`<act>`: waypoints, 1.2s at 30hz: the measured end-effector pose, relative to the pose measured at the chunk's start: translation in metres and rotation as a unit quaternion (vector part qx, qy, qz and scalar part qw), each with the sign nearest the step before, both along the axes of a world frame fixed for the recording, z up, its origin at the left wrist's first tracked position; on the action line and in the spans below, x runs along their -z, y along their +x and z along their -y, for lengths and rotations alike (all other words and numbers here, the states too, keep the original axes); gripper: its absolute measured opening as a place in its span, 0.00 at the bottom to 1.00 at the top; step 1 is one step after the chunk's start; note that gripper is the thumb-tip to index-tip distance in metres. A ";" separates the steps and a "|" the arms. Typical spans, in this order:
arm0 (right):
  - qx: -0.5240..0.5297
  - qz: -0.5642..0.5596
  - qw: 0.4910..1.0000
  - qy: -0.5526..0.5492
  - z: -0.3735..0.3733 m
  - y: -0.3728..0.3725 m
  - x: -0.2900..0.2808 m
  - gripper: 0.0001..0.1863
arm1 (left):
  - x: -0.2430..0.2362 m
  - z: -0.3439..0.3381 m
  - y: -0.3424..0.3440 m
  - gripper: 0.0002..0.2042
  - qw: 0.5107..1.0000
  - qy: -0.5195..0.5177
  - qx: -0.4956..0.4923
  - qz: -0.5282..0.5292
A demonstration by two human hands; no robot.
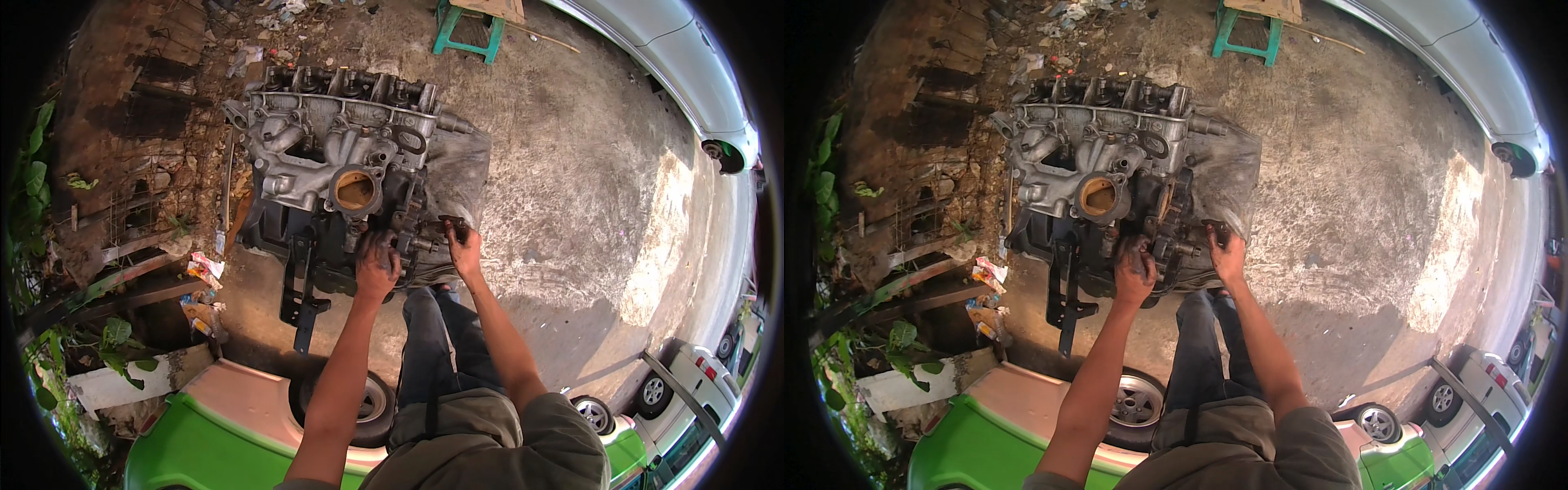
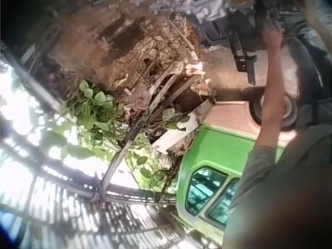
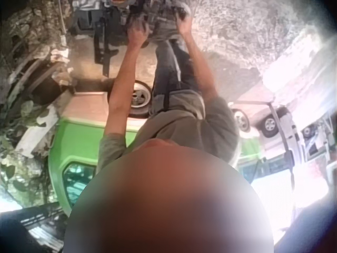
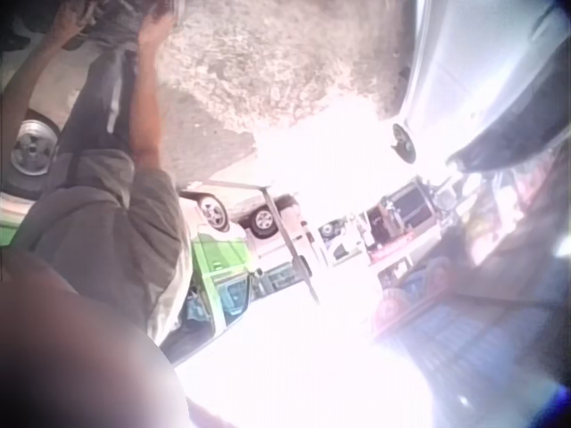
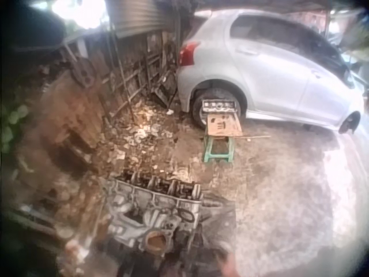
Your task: The person uses a wrench to tighten bolts on a car engine block resting on a stand. The hands hold the engine steady with one hand while turning the wrench with the other, focusing on a single bolt area throughout the clip.
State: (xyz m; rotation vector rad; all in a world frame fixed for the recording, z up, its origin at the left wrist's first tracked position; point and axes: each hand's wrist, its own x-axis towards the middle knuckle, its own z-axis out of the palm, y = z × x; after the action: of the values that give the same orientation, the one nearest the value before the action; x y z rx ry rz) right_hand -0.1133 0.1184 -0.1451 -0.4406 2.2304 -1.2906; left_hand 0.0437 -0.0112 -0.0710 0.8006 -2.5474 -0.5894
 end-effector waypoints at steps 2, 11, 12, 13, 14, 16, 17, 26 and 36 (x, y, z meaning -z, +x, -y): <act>0.041 0.020 0.998 -0.032 0.000 0.014 -0.010 0.14 | -0.002 0.000 -0.001 0.16 1.000 0.000 0.002 -0.010; 0.062 -0.016 0.998 0.005 0.017 0.042 -0.048 0.13 | -0.007 0.000 -0.005 0.12 1.000 0.023 -0.006 -0.020; 0.053 -0.027 0.998 -0.004 0.018 0.044 -0.048 0.13 | -0.007 -0.001 -0.004 0.12 1.000 0.024 -0.008 -0.018; 0.046 -0.047 0.998 0.000 0.019 0.047 -0.048 0.13 | -0.006 0.000 -0.004 0.12 1.000 0.018 -0.003 -0.015; 0.038 -0.067 0.997 0.005 0.019 0.050 -0.047 0.13 | -0.006 0.000 -0.004 0.13 1.000 0.017 -0.001 -0.012; 0.030 -0.092 0.995 0.013 0.018 0.054 -0.045 0.13 | -0.006 0.000 -0.003 0.13 1.000 0.019 0.000 -0.011; 0.029 -0.097 0.995 0.018 0.017 0.055 -0.044 0.13 | -0.005 0.000 -0.003 0.13 1.000 0.022 0.001 -0.014; -0.023 -0.154 0.987 0.036 0.015 0.051 -0.040 0.13 | -0.006 0.001 -0.004 0.14 0.999 0.022 0.003 -0.023; -0.060 -0.207 0.976 0.020 0.026 0.038 -0.048 0.12 | -0.007 0.001 -0.004 0.14 1.000 0.023 0.003 -0.006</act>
State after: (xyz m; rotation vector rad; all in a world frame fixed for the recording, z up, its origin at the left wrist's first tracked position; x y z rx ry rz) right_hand -0.0753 0.0927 -0.0976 -0.8845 2.5128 -1.1716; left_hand 0.0396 -0.0125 -0.0644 0.8014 -2.5347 -0.6542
